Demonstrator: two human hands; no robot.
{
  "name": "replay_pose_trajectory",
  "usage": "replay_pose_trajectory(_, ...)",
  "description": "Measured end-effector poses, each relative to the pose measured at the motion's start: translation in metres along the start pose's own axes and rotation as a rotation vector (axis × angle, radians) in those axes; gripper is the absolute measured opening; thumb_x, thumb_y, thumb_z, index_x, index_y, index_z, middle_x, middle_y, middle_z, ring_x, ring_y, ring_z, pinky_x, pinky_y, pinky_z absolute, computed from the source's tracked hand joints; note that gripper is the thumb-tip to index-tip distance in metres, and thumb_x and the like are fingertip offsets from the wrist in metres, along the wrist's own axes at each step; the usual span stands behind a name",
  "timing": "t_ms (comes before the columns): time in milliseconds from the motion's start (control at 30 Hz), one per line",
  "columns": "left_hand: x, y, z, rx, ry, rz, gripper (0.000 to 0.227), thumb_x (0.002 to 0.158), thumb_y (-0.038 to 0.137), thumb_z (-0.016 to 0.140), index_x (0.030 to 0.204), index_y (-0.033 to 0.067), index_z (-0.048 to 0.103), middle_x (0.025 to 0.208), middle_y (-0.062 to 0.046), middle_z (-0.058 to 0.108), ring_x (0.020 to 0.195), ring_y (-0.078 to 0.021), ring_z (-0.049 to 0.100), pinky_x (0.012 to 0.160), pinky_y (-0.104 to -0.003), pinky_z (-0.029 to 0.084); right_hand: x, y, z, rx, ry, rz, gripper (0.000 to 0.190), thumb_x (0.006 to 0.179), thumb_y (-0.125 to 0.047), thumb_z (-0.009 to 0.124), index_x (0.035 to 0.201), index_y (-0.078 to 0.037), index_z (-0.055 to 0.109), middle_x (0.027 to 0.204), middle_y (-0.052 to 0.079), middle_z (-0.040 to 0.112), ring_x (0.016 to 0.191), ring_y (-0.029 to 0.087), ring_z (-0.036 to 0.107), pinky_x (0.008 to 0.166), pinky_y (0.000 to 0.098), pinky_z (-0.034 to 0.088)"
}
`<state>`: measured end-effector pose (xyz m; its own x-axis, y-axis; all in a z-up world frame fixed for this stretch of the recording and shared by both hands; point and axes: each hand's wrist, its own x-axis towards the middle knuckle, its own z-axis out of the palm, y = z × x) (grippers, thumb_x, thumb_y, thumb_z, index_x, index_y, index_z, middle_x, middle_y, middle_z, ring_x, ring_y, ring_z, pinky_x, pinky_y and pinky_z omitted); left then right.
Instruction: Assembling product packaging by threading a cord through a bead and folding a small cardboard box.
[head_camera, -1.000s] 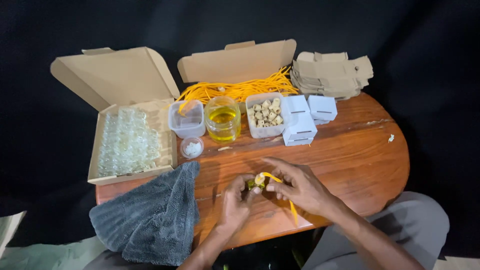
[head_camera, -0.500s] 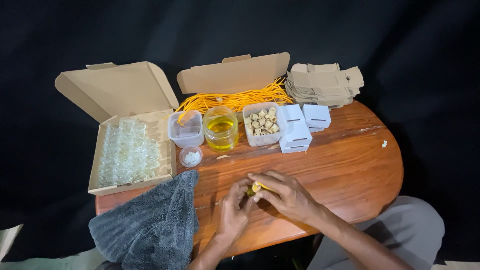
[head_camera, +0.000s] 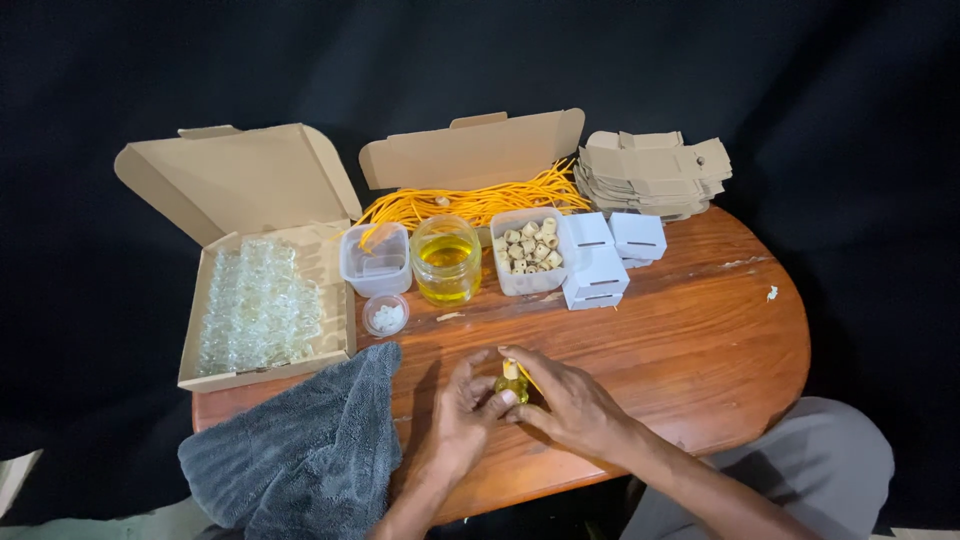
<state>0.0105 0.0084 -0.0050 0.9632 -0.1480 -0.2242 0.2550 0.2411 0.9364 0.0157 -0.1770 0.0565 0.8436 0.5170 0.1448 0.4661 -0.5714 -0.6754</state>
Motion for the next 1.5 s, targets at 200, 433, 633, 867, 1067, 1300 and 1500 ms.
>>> replay_pose_trajectory(200, -0.005, 0.006, 0.004, 0.112, 0.026, 0.064, 0.054, 0.084, 0.007, 0.074, 0.136, 0.0102, 0.058, 0.091, -0.01, 0.083, 0.079, -0.0142, 0.074, 0.081, -0.025, 0.056, -0.001, 0.002, 0.009, 0.035, 0.092, -0.039, 0.07, 0.088, -0.017, 0.074, 0.147, -0.002, 0.041, 0.144, 0.017, 0.058, 0.125, 0.032, 0.062, 0.104, 0.0405, 0.048)
replay_pose_trajectory(433, -0.011, 0.018, 0.006, 0.216, -0.003, 0.14, 0.059, 0.084, 0.02, 0.077, 0.139, 0.0152, 0.058, 0.099, -0.007, 0.083, 0.093, -0.0152, 0.077, 0.09, -0.03, 0.059, 0.0, 0.006, 0.0, -0.026, 0.098, -0.031, 0.066, 0.085, -0.023, 0.078, 0.14, -0.007, 0.046, 0.12, 0.014, 0.067, 0.092, 0.032, 0.07, 0.076, 0.0394, 0.052)
replay_pose_trajectory(633, -0.009, 0.032, -0.001, 0.299, -0.001, 0.211, 0.05, 0.096, 0.026, 0.062, 0.141, 0.0061, 0.052, 0.111, -0.01, 0.08, 0.087, -0.0163, 0.081, 0.085, -0.028, 0.064, 0.003, 0.027, -0.034, -0.087, 0.373, 0.145, 0.049, 0.074, -0.035, 0.091, 0.113, -0.017, 0.068, 0.098, 0.0, 0.075, 0.088, 0.02, 0.07, 0.083, 0.0314, 0.051)
replay_pose_trajectory(867, -0.001, 0.031, -0.001, 0.284, 0.071, 0.13, 0.033, 0.101, 0.028, 0.051, 0.116, 0.0075, 0.071, 0.094, -0.008, 0.082, 0.085, -0.0182, 0.081, 0.079, -0.03, 0.067, 0.004, -0.013, -0.035, 0.122, 0.247, 0.114, 0.05, 0.082, -0.036, 0.075, 0.124, -0.015, 0.058, 0.109, -0.002, 0.067, 0.097, 0.011, 0.063, 0.08, 0.0289, 0.048)
replay_pose_trajectory(1067, 0.012, -0.008, -0.006, 0.005, 0.079, 0.151, 0.039, 0.102, 0.026, 0.049, 0.123, -0.004, 0.062, 0.097, -0.024, 0.076, 0.082, -0.0298, 0.079, 0.073, -0.037, 0.071, 0.02, 0.034, -0.027, 0.177, 0.303, 0.139, 0.034, 0.075, -0.019, 0.085, 0.107, -0.016, 0.073, 0.102, 0.0, 0.077, 0.093, 0.013, 0.073, 0.082, 0.0292, 0.057)
replay_pose_trajectory(1300, 0.009, 0.006, -0.005, -0.009, 0.121, 0.161, 0.044, 0.101, 0.027, 0.051, 0.127, -0.0065, 0.062, 0.103, -0.025, 0.075, 0.086, -0.0304, 0.079, 0.075, -0.038, 0.072, 0.043, -0.009, -0.012, 0.107, 0.645, 0.394, 0.021, 0.073, -0.03, 0.086, 0.087, -0.018, 0.077, 0.079, -0.003, 0.078, 0.073, 0.006, 0.07, 0.063, 0.0304, 0.054)
replay_pose_trajectory(1500, -0.011, 0.041, -0.013, 0.569, 0.253, 0.401, 0.038, 0.103, 0.04, 0.046, 0.096, 0.013, 0.072, 0.085, -0.005, 0.079, 0.079, -0.0191, 0.074, 0.071, -0.036, 0.051, 0.024, 0.022, 0.03, 0.07, 0.585, 0.412, 0.068, 0.066, -0.04, 0.093, 0.119, -0.015, 0.059, 0.1, 0.004, 0.078, 0.088, 0.018, 0.076, 0.075, 0.0334, 0.057)
